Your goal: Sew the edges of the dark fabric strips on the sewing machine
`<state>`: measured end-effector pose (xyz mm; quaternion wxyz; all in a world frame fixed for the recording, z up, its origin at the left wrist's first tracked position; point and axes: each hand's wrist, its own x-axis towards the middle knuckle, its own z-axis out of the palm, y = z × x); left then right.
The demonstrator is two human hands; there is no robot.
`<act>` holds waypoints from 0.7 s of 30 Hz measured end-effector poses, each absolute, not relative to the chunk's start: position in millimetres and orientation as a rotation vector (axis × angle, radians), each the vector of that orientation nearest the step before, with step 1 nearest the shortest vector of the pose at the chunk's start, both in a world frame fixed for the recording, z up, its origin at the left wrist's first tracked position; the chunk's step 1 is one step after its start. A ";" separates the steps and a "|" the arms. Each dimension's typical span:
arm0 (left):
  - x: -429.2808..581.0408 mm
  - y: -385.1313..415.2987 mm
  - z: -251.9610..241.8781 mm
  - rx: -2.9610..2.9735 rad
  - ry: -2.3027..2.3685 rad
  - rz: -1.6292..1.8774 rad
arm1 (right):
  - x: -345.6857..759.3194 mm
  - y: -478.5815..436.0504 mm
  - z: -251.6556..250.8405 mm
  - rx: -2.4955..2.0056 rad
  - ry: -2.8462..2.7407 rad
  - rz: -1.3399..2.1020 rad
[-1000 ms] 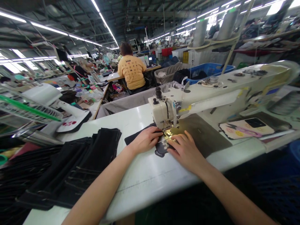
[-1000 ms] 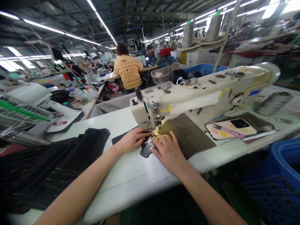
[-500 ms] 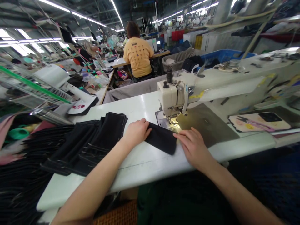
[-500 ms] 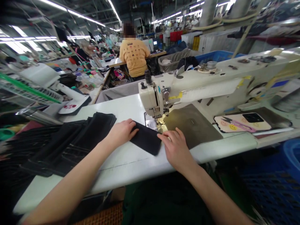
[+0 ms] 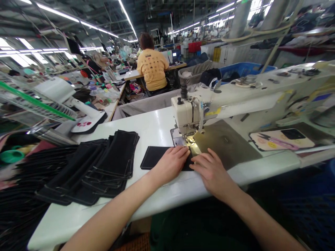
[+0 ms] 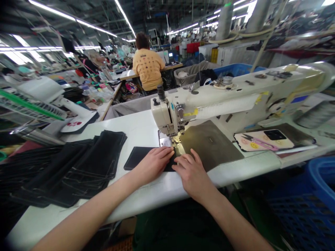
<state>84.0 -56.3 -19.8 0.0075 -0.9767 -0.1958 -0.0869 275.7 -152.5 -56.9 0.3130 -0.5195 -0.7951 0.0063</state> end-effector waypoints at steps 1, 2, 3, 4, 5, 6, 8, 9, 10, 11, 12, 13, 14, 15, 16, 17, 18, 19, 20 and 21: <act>86.5 -56.7 -23.2 -3.054 -0.656 -0.273 | 276.4 -151.2 -57.4 -1.369 -2.097 0.016; 88.0 -56.2 -25.8 -3.055 -0.697 -0.275 | 277.2 -149.5 -58.1 -1.372 -2.099 0.013; 88.9 -55.0 -27.4 -3.058 -0.730 -0.283 | 278.0 -147.5 -58.9 -1.381 -2.103 0.007; 89.3 -53.1 -28.2 -3.057 -0.755 -0.305 | 278.8 -145.3 -59.6 -1.396 -2.108 0.002; 89.6 -50.7 -28.4 -3.053 -0.770 -0.331 | 279.4 -142.9 -60.3 -1.411 -2.111 -0.005; 89.8 -48.1 -28.1 -3.049 -0.778 -0.355 | 280.0 -140.5 -60.8 -1.425 -2.114 -0.011; 90.8 -43.0 -26.7 -3.044 -0.776 -0.388 | 280.5 -136.0 -61.5 -1.444 -2.118 -0.018; 91.5 -40.8 -25.9 -3.047 -0.769 -0.395 | 280.6 -134.1 -61.6 -1.448 -2.120 -0.020; 92.3 -38.9 -25.1 -3.053 -0.759 -0.397 | 280.5 -132.4 -61.6 -1.451 -2.119 -0.022; 93.1 -37.3 -24.6 -3.062 -0.751 -0.399 | 280.5 -131.1 -61.6 -1.452 -2.115 -0.022; 93.8 -36.2 -24.3 -3.069 -0.749 -0.403 | 280.5 -130.0 -61.5 -1.453 -2.107 -0.022; 94.4 -35.4 -24.3 -3.076 -0.753 -0.407 | 280.5 -129.2 -61.4 -1.452 -2.100 -0.019; 94.9 -34.9 -24.6 -3.082 -0.762 -0.414 | 280.7 -128.5 -61.2 -1.452 -2.095 -0.016; 95.4 -34.6 -25.1 -3.086 -0.775 -0.426 | 281.1 -127.9 -61.0 -1.454 -2.093 -0.012; 95.7 -34.6 -25.8 -3.087 -0.788 -0.439 | 281.6 -127.4 -60.8 -1.456 -2.095 -0.010; 96.1 -34.7 -26.6 -3.086 -0.801 -0.452 | 282.2 -127.0 -60.5 -1.461 -2.101 -0.012; 96.3 -34.9 -27.3 -3.084 -0.811 -0.461 | 283.0 -126.7 -60.1 -1.465 -2.106 -0.016; 96.6 -35.2 -27.8 -3.082 -0.819 -0.468 | 283.8 -126.5 -59.8 -1.469 -2.110 -0.020; 96.7 -35.6 -28.2 -3.080 -0.825 -0.471 | 284.5 -126.4 -59.5 -1.470 -2.115 -0.022; 96.8 -35.9 -28.3 -3.078 -0.828 -0.472 | 285.1 -126.4 -59.2 -1.470 -2.120 -0.022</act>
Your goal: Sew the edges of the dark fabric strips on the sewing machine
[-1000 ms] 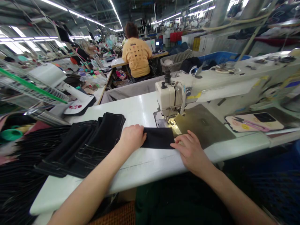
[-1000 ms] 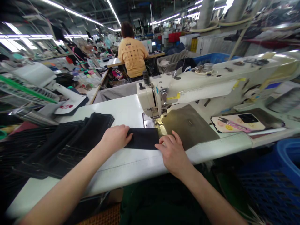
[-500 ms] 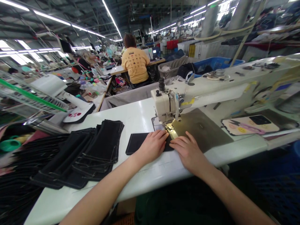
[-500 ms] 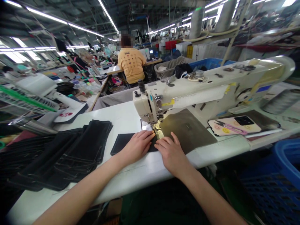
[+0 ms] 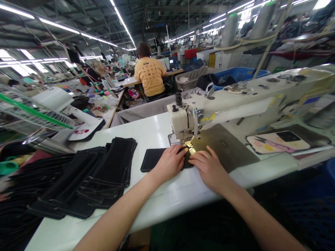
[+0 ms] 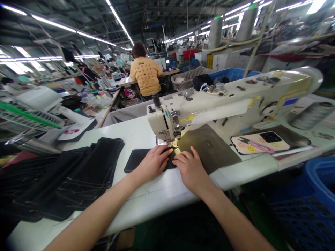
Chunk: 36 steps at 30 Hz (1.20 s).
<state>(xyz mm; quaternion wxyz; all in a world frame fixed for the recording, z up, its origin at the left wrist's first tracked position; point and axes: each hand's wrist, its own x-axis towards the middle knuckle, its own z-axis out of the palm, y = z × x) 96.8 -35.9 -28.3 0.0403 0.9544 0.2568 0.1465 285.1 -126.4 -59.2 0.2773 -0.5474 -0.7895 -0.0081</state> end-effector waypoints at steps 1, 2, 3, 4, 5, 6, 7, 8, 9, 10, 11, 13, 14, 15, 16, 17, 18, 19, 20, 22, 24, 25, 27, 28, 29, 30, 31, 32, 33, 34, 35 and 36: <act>96.9 -36.1 -28.3 2.924 0.788 0.450 | 285.7 -126.4 -59.1 -1.467 -2.123 -0.020; 96.9 -36.1 -28.2 2.925 0.787 0.450 | 286.0 -126.4 -59.0 -1.462 -2.126 -0.016; 96.8 -35.9 -27.9 2.928 0.784 0.451 | 286.2 -126.2 -59.0 -1.456 -2.128 -0.010; 96.9 -35.5 -27.6 2.934 0.780 0.449 | 286.2 -126.0 -59.0 -1.451 -2.126 -0.004; 96.9 -34.7 -27.3 2.942 0.779 0.447 | 286.0 -125.6 -59.0 -1.446 -2.123 0.003; 97.0 -33.9 -26.9 2.950 0.779 0.444 | 285.8 -125.1 -59.0 -1.440 -2.117 0.010; 97.0 -33.0 -26.6 2.958 0.782 0.438 | 285.5 -124.5 -58.9 -1.437 -2.112 0.015; 96.9 -32.3 -26.3 2.965 0.783 0.434 | 285.3 -124.1 -58.7 -1.435 -2.107 0.018; 96.5 -32.2 -26.0 2.971 0.780 0.431 | 285.1 -124.0 -58.5 -1.434 -2.105 0.017; 95.8 -32.8 -25.7 2.977 0.768 0.430 | 284.9 -124.4 -58.2 -1.434 -2.107 0.015; 94.6 -34.4 -25.4 2.985 0.746 0.431 | 284.8 -125.3 -58.0 -1.436 -2.110 0.011; 90.7 -40.6 -24.7 2.999 0.671 0.426 | 284.8 -129.1 -58.2 -1.430 -2.118 -0.002; 88.2 -44.9 -24.2 3.003 0.623 0.413 | 284.9 -131.6 -58.7 -1.422 -2.123 -0.007; 85.6 -49.5 -23.8 3.005 0.576 0.396 | 284.9 -134.4 -59.5 -1.413 -2.127 -0.010; 83.0 -54.0 -23.3 3.007 0.535 0.379 | 285.0 -136.9 -60.4 -1.407 -2.128 -0.010; 80.6 -57.9 -22.8 3.010 0.497 0.366 | 285.1 -139.1 -61.5 -1.402 -2.127 -0.009; 78.7 -60.8 -22.3 3.015 0.464 0.359 | 285.3 -140.6 -62.4 -1.401 -2.126 -0.006; 77.4 -62.5 -21.8 3.019 0.440 0.361 | 285.4 -141.5 -63.0 -1.404 -2.125 -0.003; 76.7 -63.0 -21.4 3.022 0.424 0.366 | 285.5 -141.5 -63.4 -1.407 -2.123 -0.005; 76.8 -60.9 -20.8 3.018 0.412 0.372 | 285.6 -139.6 -63.0 -1.420 -2.129 -0.007; 78.1 -55.9 -20.3 3.008 0.424 0.363 | 285.7 -135.9 -61.4 -1.440 -2.139 0.004; 78.9 -52.7 -20.1 3.005 0.429 0.360 | 285.7 -133.7 -60.4 -1.451 -2.143 0.017; 80.4 -45.7 -19.7 3.003 0.437 0.369 | 285.8 -128.8 -58.2 -1.471 -2.149 0.054; 81.1 -41.9 -19.5 3.001 0.437 0.384 | 285.8 -126.1 -57.1 -1.479 -2.152 0.069; 81.7 -38.0 -19.2 2.997 0.438 0.404 | 285.7 -123.2 -55.8 -1.486 -2.156 0.081; 82.2 -33.9 -19.0 2.992 0.442 0.422 | 285.6 -120.3 -54.5 -1.493 -2.160 0.087; 82.7 -29.8 -18.7 2.986 0.448 0.435 | 285.4 -117.4 -53.1 -1.499 -2.167 0.090; 83.2 -25.7 -18.5 2.981 0.454 0.443 | 285.1 -114.4 -51.7 -1.507 -2.174 0.089; 83.6 -21.6 -18.3 2.976 0.461 0.449 | 284.7 -111.6 -50.3 -1.516 -2.180 0.086; 84.0 -17.6 -18.2 2.972 0.469 0.451 | 284.2 -108.9 -49.0 -1.526 -2.185 0.084; 84.5 -13.7 -18.1 2.967 0.478 0.451 | 283.6 -106.6 -47.9 -1.536 -2.187 0.082; 84.9 -10.0 -18.0 2.963 0.487 0.452 | 283.1 -104.5 -47.0 -1.544 -2.187 0.081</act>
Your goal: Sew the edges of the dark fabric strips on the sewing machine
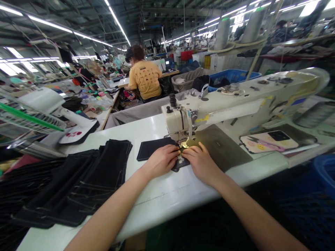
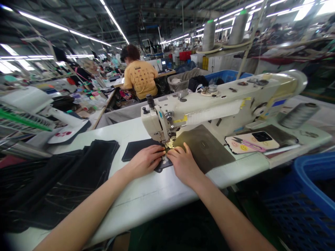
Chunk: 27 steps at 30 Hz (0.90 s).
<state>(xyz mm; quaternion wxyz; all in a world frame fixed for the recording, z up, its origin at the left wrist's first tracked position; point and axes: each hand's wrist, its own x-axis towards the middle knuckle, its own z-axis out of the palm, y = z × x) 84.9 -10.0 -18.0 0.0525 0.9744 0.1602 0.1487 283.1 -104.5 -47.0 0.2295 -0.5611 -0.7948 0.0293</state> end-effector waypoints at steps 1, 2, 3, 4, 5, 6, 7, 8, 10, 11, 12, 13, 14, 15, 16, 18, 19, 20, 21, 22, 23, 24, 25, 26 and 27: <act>85.4 -6.4 -17.9 2.959 0.496 0.451 | 282.6 -102.8 -46.4 -1.549 -2.184 0.080; 86.0 -3.0 -17.8 2.957 0.505 0.445 | 282.3 -101.5 -46.1 -1.553 -2.180 0.078; 86.6 0.2 -17.6 2.958 0.516 0.439 | 282.1 -100.6 -46.2 -1.553 -2.177 0.078; 87.2 3.2 -17.5 2.963 0.526 0.433 | 282.0 -100.1 -46.5 -1.553 -2.173 0.076; 87.7 6.0 -17.4 2.970 0.537 0.425 | 282.2 -99.9 -47.0 -1.552 -2.169 0.074; 88.1 8.5 -17.4 2.979 0.549 0.415 | 282.5 -100.1 -47.7 -1.550 -2.166 0.071; 88.2 10.6 -17.5 2.987 0.563 0.406 | 282.9 -100.6 -48.4 -1.547 -2.162 0.067; 88.1 12.2 -17.8 2.994 0.575 0.397 | 283.4 -101.4 -49.1 -1.544 -2.157 0.061; 86.9 13.3 -18.7 3.004 0.592 0.380 | 283.9 -103.9 -50.3 -1.539 -2.141 0.045; 85.9 12.5 -19.2 3.005 0.604 0.382 | 283.8 -105.6 -50.6 -1.536 -2.132 0.035; 84.7 10.8 -19.9 2.998 0.623 0.394 | 283.3 -107.6 -50.8 -1.532 -2.123 0.026; 83.5 8.1 -20.6 2.982 0.645 0.409 | 282.5 -109.7 -50.7 -1.526 -2.113 0.019; 82.4 4.5 -21.2 2.958 0.662 0.423 | 281.4 -112.1 -50.4 -1.516 -2.103 0.013; 81.7 0.3 -21.9 2.929 0.670 0.430 | 280.0 -114.5 -50.1 -1.503 -2.092 0.012; 81.5 -4.4 -22.5 2.902 0.670 0.427 | 278.5 -117.0 -49.7 -1.490 -2.084 0.014; 82.9 -14.0 -23.7 2.872 0.648 0.399 | 275.8 -121.4 -49.4 -1.476 -2.076 0.021; 84.6 -18.5 -24.2 2.870 0.642 0.384 | 274.8 -123.2 -49.5 -1.479 -2.079 0.024; 86.9 -22.6 -24.6 2.877 0.652 0.379 | 274.3 -124.5 -49.8 -1.488 -2.084 0.024; 89.5 -26.2 -24.8 2.888 0.674 0.382 | 274.2 -125.5 -50.2 -1.501 -2.090 0.020; 92.4 -29.4 -24.8 2.901 0.699 0.388 | 274.6 -126.0 -50.6 -1.516 -2.092 0.011; 95.3 -32.0 -24.7 2.913 0.727 0.394 | 275.3 -126.1 -50.9 -1.527 -2.091 0.002; 98.0 -34.2 -24.4 2.919 0.757 0.399 | 276.2 -125.9 -51.2 -1.533 -2.088 -0.007; 100.4 -35.9 -24.1 2.921 0.783 0.399 | 277.1 -125.5 -51.2 -1.534 -2.082 -0.016; 102.4 -37.2 -23.7 2.917 0.806 0.394 | 278.1 -125.1 -51.1 -1.530 -2.076 -0.024; 104.0 -38.1 -23.5 2.911 0.825 0.386 | 278.9 -124.6 -50.9 -1.523 -2.073 -0.028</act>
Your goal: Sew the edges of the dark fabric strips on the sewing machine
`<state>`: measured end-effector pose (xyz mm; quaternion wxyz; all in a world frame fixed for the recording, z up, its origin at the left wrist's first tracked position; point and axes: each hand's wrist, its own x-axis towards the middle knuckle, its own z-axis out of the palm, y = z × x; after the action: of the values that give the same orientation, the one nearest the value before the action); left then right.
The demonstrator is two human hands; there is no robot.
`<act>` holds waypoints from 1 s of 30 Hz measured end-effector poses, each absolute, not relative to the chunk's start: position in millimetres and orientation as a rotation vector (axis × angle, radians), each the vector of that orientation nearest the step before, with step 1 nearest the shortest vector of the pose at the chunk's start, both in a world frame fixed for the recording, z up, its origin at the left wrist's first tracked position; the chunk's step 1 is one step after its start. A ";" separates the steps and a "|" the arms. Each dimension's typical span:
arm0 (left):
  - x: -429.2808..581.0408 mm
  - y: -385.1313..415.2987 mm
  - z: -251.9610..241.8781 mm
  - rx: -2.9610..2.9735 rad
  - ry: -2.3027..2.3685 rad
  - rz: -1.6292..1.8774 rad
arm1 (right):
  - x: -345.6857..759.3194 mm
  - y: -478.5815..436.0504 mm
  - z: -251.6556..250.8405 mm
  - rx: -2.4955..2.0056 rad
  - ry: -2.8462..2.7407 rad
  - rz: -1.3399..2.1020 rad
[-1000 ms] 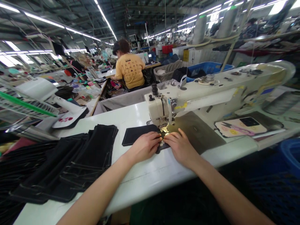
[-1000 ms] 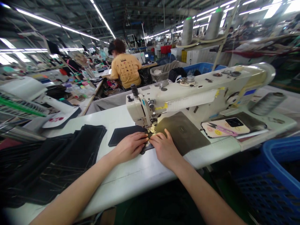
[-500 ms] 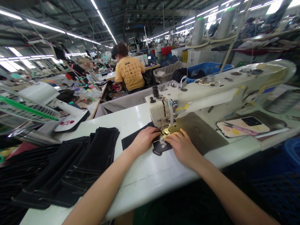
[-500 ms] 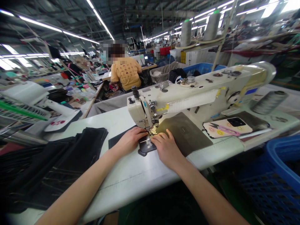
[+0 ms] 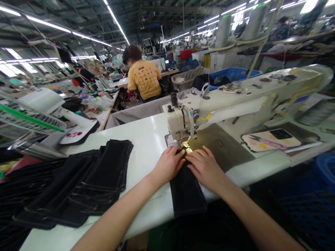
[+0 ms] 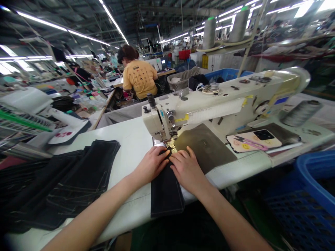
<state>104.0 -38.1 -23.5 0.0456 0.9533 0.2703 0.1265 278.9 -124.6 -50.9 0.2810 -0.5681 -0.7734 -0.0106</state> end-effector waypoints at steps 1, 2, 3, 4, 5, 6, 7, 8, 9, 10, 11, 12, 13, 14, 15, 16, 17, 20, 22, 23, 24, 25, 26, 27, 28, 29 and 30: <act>105.0 -38.7 -23.2 2.904 0.841 0.382 | 279.5 -124.2 -50.6 -1.514 -2.071 -0.031; 105.5 -39.0 -23.1 2.900 0.851 0.382 | 280.0 -123.9 -50.2 -1.506 -2.073 -0.031; 105.5 -39.3 -23.0 2.898 0.853 0.386 | 280.3 -123.7 -49.9 -1.500 -2.075 -0.031; 105.2 -39.6 -22.9 2.899 0.851 0.393 | 280.4 -123.8 -49.7 -1.496 -2.077 -0.029; 104.5 -40.1 -22.8 2.903 0.843 0.401 | 280.6 -124.0 -49.5 -1.492 -2.078 -0.027; 103.5 -40.8 -22.7 2.907 0.832 0.406 | 280.7 -124.4 -49.4 -1.490 -2.078 -0.027; 102.4 -41.6 -22.6 2.913 0.820 0.408 | 280.9 -124.9 -49.2 -1.489 -2.078 -0.027; 101.2 -42.7 -22.5 2.920 0.810 0.410 | 281.2 -125.6 -49.1 -1.488 -2.081 -0.025; 100.0 -43.8 -22.5 2.929 0.802 0.410 | 281.5 -126.4 -49.1 -1.487 -2.086 -0.021; 98.9 -44.9 -22.5 2.937 0.798 0.405 | 281.9 -127.2 -49.0 -1.487 -2.092 -0.013; 98.0 -46.0 -22.6 2.944 0.798 0.398 | 282.2 -127.9 -49.0 -1.488 -2.097 -0.006; 97.3 -46.7 -22.7 2.950 0.801 0.392 | 282.5 -128.4 -49.1 -1.489 -2.101 0.000; 96.8 -47.1 -22.7 2.957 0.804 0.389 | 282.7 -128.7 -49.1 -1.491 -2.102 0.003; 96.5 -47.1 -22.6 2.962 0.804 0.388 | 282.9 -128.5 -49.1 -1.491 -2.103 0.001; 96.4 -46.5 -22.4 2.968 0.801 0.387 | 283.0 -127.9 -49.1 -1.494 -2.103 -0.003; 96.5 -45.2 -22.1 2.975 0.799 0.389 | 283.0 -126.7 -49.0 -1.498 -2.105 -0.008; 96.6 -43.3 -21.8 2.981 0.799 0.390 | 282.9 -125.0 -48.7 -1.504 -2.108 -0.014; 97.3 -33.2 -21.2 2.980 0.806 0.388 | 282.8 -116.5 -47.0 -1.541 -2.127 -0.028; 97.4 -23.6 -21.5 2.971 0.804 0.396 | 282.6 -109.1 -45.5 -1.560 -2.151 -0.038; 97.4 -18.5 -21.6 2.972 0.797 0.395 | 282.5 -105.3 -44.8 -1.566 -2.162 -0.044; 97.4 -13.4 -21.6 2.977 0.790 0.392 | 282.3 -101.6 -44.2 -1.572 -2.169 -0.053; 97.3 -8.6 -21.3 2.983 0.788 0.388 | 282.2 -98.2 -43.6 -1.579 -2.171 -0.064; 97.4 -4.4 -20.7 2.988 0.789 0.384 | 282.1 -95.4 -43.1 -1.587 -2.172 -0.074; 97.5 -1.0 -19.7 2.990 0.793 0.378 | 282.0 -93.2 -42.7 -1.594 -2.172 -0.084; 97.9 1.5 -18.5 2.988 0.800 0.371 | 281.9 -91.9 -42.4 -1.600 -2.171 -0.092; 98.4 2.9 -17.3 2.983 0.812 0.366 | 281.8 -91.3 -42.2 -1.602 -2.171 -0.098; 99.0 3.2 -16.1 2.978 0.828 0.358 | 281.6 -91.6 -42.2 -1.600 -2.171 -0.103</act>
<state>99.0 3.2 -16.1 0.0151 0.9569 0.2660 0.1151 281.6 -91.6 -42.2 0.2195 -0.5785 -0.7847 -0.0372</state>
